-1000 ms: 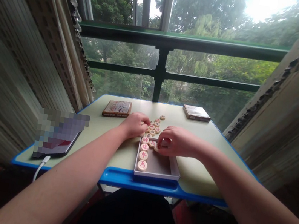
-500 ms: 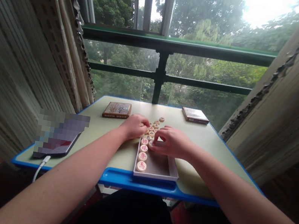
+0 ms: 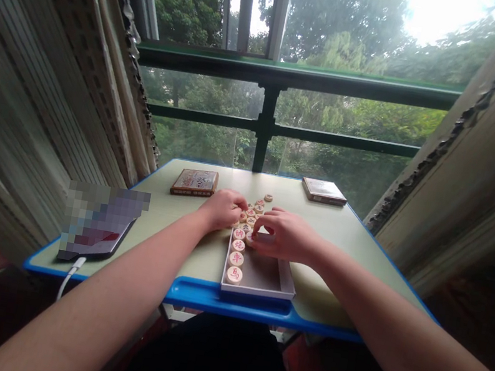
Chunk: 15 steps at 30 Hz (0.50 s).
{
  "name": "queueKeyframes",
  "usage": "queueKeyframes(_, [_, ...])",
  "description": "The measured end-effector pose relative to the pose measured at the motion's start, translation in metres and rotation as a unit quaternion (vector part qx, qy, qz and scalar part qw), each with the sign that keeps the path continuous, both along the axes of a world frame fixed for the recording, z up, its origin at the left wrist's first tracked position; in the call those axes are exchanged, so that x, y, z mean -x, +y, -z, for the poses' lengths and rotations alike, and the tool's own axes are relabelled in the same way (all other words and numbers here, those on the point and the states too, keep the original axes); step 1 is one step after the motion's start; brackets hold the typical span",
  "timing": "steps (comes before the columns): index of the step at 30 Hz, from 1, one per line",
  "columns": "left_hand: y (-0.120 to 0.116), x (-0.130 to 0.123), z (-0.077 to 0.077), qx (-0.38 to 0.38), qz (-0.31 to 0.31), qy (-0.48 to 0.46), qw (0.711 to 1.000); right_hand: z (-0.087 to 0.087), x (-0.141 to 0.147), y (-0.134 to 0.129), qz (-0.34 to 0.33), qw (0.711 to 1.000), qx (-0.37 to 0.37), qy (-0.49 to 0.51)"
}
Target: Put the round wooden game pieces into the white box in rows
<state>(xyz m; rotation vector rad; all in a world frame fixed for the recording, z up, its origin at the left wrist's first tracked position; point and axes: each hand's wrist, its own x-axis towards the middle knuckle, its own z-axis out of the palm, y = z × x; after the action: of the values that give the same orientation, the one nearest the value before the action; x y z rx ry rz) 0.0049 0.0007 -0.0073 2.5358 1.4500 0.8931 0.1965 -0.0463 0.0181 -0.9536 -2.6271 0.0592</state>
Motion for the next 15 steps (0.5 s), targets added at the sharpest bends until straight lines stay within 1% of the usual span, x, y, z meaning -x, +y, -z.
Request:
queueKeyframes(3, [0.002, 0.002, 0.001, 0.020, -0.002, 0.009, 1.000, -0.002, -0.002, 0.001, 0.009, 1.000, -0.002, 0.004])
queueKeyframes(5, [0.002, 0.003, 0.001, 0.035, 0.001, 0.017, 0.999, -0.003, -0.005, 0.006, 0.033, 0.999, -0.010, 0.012])
queueKeyframes(7, [0.001, 0.003, 0.000, 0.048, 0.013, 0.025, 0.998, -0.004, -0.010, 0.014, 0.081, 0.996, -0.025, 0.023])
queueKeyframes(9, [0.000, 0.003, -0.001, 0.057, 0.031, 0.030, 0.997, -0.004, -0.017, 0.023, 0.150, 0.988, -0.031, 0.021])
queueKeyframes(11, [-0.001, 0.003, -0.002, 0.063, 0.046, 0.032, 0.996, -0.003, -0.025, 0.033, 0.213, 0.977, -0.014, -0.002])
queueKeyframes(12, [-0.001, 0.003, -0.002, 0.066, 0.050, 0.032, 0.996, -0.003, -0.028, 0.036, 0.233, 0.972, 0.000, -0.018])
queueKeyframes(13, [0.000, 0.004, -0.002, 0.068, 0.052, 0.032, 0.996, -0.002, -0.031, 0.039, 0.244, 0.969, 0.015, -0.030])
queueKeyframes(15, [0.000, 0.004, -0.002, 0.070, 0.050, 0.028, 0.996, -0.001, -0.033, 0.042, 0.236, 0.971, 0.032, -0.036])
